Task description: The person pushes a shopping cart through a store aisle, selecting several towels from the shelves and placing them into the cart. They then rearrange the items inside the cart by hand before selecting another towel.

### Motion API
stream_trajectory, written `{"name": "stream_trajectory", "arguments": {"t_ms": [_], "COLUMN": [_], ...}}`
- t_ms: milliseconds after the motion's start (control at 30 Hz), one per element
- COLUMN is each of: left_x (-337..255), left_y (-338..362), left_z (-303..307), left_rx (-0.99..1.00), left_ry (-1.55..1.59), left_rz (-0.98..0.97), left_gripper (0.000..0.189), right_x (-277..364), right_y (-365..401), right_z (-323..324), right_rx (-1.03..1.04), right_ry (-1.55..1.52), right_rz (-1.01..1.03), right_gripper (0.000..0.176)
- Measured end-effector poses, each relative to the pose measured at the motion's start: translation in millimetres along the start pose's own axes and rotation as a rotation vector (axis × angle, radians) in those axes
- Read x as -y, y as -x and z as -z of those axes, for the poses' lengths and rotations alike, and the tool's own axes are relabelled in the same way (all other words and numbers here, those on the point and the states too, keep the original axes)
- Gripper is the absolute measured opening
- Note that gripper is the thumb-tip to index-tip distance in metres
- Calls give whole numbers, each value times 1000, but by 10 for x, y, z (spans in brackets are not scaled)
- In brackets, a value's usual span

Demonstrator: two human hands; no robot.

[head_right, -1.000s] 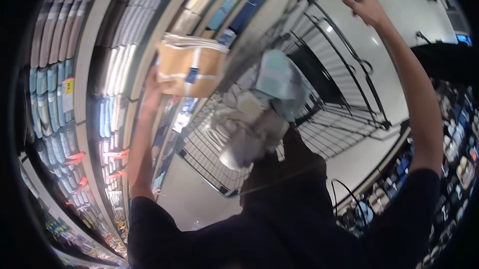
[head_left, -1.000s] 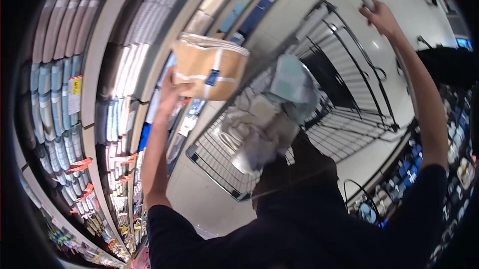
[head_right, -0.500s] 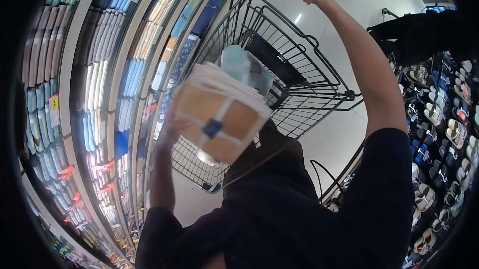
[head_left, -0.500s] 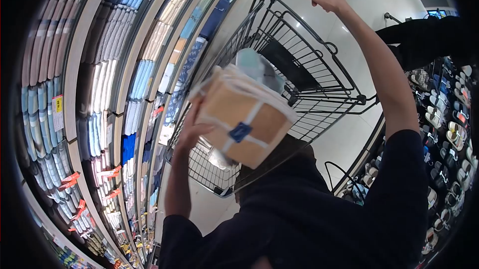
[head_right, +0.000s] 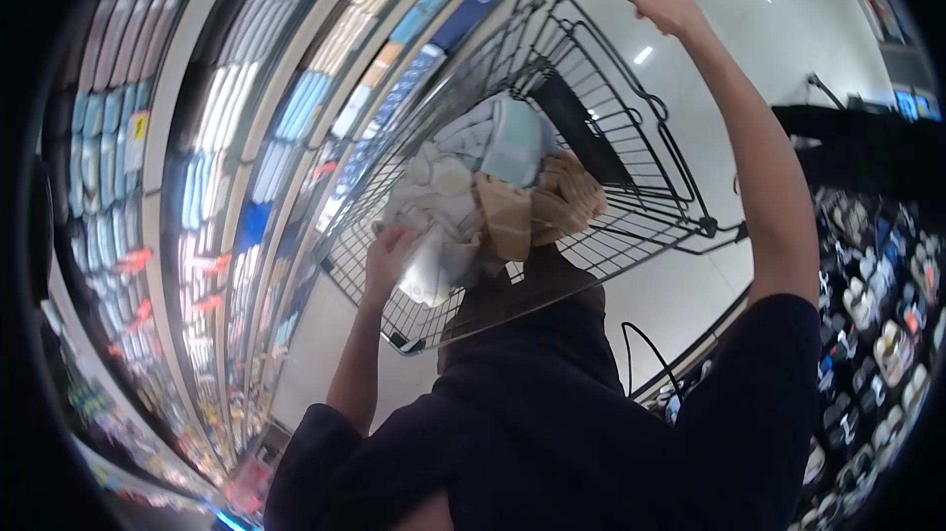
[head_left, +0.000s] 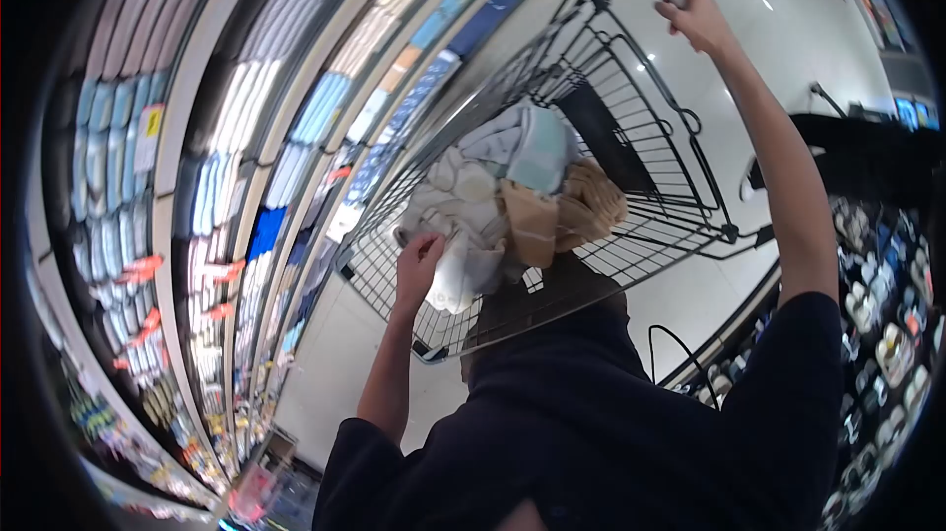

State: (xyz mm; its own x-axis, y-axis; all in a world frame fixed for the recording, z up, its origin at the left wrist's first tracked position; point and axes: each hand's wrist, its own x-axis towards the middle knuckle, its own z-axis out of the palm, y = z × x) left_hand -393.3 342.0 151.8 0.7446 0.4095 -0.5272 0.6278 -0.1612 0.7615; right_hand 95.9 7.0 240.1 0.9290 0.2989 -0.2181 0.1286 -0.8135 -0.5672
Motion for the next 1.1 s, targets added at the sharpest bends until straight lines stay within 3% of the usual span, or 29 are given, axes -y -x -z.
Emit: {"name": "stream_trajectory", "arguments": {"t_ms": [67,100,167,233,300,367,400,467,567,633,700,767,833,867,933,1100], "left_x": [392,536,864,1265,1366,1515,1462,1316,1461,1423,1315,1282,1304,1477,1425,1421], "left_y": [277,452,832,1220,1498,1650,1670,1667,1609,1599,1632,1662,1676,1659,1722,1832], "left_z": [80,120,126,33,-140,-302,-367,-452,-519,-521,-536,-549,-553,-584,-579,-598], "left_rx": [-156,-184,-256,-257,-173,-18,-39,-4,-66,-79,-66,-110,-108,-161,-201,-295], "left_ry": [-218,-219,-548,-487,-275,-408,-397,-665,-679,-649,-618,-597,-583,-605,-570,-557], "left_rz": [-140,-131,-107,-60,21,56,58,43,31,69,236,224,265,199,203,191], "left_gripper": [27,27,29,32,31,32,32,41,45,46,47,49,47,44,43,42], "right_x": [31,33,33,32,48,64,61,37,-11,33,-10,-44,-124,-233,-386,-641], "right_y": [26,21,7,14,29,43,41,32,-12,-8,27,-5,4,-21,-32,708], "right_z": [28,33,46,62,75,83,78,56,13,-16,-51,-32,-109,-136,-118,31], "right_rx": [24,36,54,65,73,62,67,34,4,-12,-154,-100,-190,-207,-108,-47], "right_ry": [-28,-37,-63,-89,-111,-140,-137,-151,-145,-125,-137,-42,443,455,448,542], "right_rz": [-6,19,-20,5,34,-2,22,19,54,61,154,146,272,273,350,267], "right_gripper": [41,41,38,37,35,32,32,31,31,33,35,45,65,65,85,90]}}
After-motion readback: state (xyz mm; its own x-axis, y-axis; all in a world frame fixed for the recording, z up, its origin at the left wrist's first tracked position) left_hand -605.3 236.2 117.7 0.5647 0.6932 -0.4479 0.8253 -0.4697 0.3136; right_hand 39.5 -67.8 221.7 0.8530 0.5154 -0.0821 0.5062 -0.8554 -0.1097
